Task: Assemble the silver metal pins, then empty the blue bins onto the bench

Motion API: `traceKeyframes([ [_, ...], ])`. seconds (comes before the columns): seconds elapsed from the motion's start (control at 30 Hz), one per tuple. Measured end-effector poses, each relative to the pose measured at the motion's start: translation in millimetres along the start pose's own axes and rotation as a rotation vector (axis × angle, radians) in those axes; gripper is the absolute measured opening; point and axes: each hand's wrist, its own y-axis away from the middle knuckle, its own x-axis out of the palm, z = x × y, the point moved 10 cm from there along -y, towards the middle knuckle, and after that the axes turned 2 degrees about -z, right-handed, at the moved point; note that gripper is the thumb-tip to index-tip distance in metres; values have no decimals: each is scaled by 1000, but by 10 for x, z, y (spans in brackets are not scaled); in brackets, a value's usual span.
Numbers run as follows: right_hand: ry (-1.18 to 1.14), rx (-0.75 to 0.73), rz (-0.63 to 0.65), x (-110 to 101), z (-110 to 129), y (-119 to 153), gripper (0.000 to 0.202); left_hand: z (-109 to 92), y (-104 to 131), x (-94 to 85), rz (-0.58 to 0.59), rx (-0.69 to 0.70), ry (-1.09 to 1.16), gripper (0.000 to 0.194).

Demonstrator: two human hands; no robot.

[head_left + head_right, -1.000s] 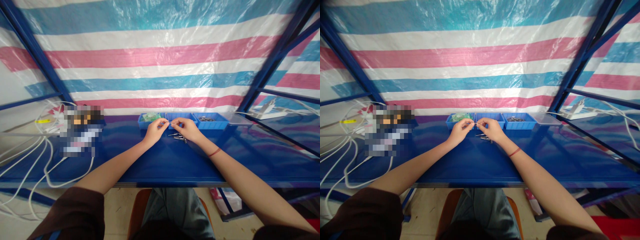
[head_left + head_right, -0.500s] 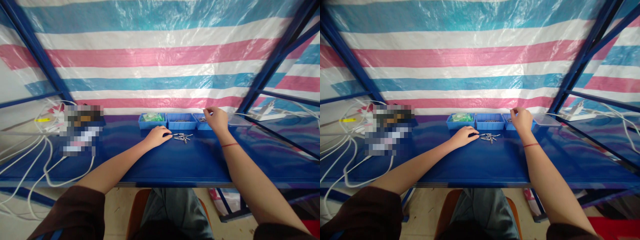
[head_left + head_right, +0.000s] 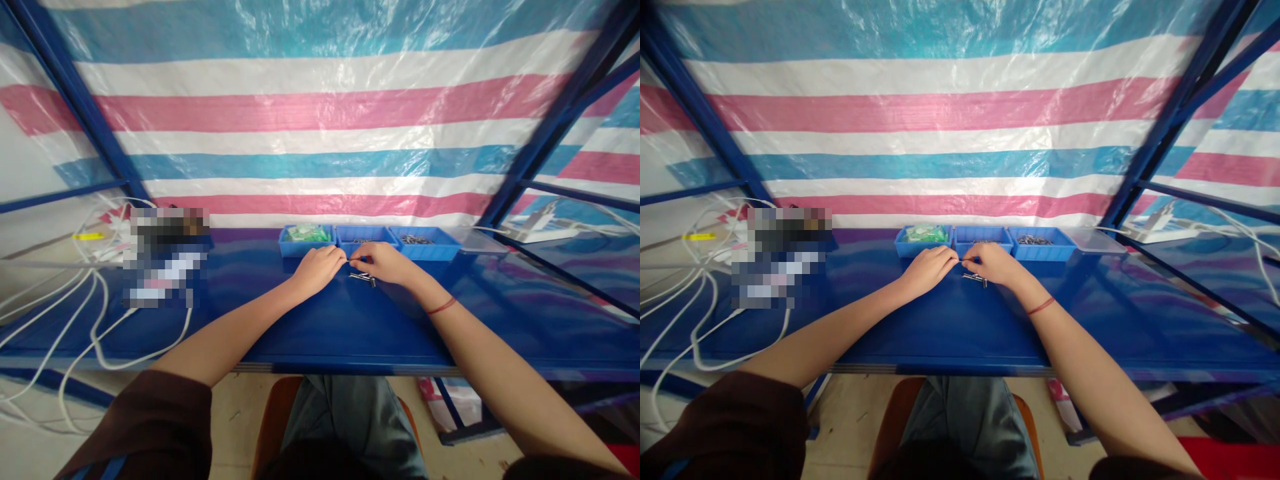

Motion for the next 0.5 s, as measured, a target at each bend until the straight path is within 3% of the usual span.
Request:
traceKeyframes([
  [0.13, -76, 30, -74, 5, -22, -14, 18, 141, -6, -117, -145, -77, 252, 16],
  [0.2, -132, 72, -121, -46, -91, -6, 19, 241, -3, -118, -189, -143, 383, 22],
  [0.5, -202, 94, -177, -135, -79, 4, 20, 306, -1, -118, -232, -260, 589, 13],
])
